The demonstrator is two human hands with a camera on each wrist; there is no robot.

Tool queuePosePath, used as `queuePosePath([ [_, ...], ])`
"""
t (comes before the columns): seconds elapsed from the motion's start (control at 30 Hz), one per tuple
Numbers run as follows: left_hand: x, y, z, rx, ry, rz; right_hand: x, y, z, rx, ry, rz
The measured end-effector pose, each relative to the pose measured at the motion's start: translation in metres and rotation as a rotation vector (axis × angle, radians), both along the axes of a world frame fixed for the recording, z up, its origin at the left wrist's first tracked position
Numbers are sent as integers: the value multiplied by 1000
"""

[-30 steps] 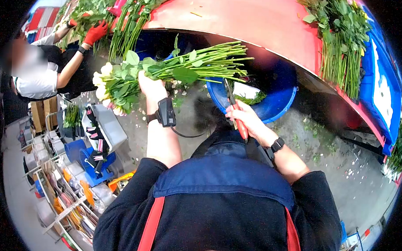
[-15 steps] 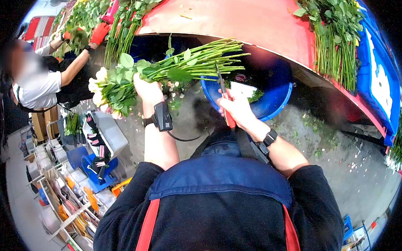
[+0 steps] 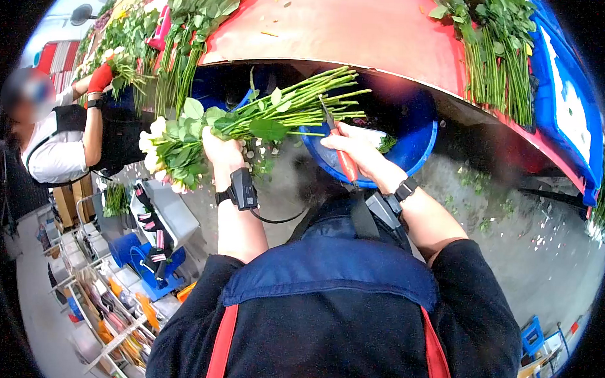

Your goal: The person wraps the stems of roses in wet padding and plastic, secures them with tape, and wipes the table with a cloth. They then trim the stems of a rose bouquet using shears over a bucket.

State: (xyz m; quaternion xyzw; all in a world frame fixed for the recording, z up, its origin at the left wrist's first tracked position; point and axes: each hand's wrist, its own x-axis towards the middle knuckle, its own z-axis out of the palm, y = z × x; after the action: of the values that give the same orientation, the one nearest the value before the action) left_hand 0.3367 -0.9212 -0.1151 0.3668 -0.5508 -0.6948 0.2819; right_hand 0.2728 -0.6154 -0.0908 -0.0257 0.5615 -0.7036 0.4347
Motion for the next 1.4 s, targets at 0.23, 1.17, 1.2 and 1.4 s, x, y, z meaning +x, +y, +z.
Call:
queuePosePath([
  [0.23,-8,26,29,-53,-50,66,7,-1,-27,105,40,-29],
  [1.17,11,6,1,53,-191,16,7,1,-40,110,34,58],
  [1.2,9,5,3,150,-136,36,7,7,-44,108,43,70],
  [1.4,11,10,8,59,-277,6,3,27,-67,92,61,103],
])
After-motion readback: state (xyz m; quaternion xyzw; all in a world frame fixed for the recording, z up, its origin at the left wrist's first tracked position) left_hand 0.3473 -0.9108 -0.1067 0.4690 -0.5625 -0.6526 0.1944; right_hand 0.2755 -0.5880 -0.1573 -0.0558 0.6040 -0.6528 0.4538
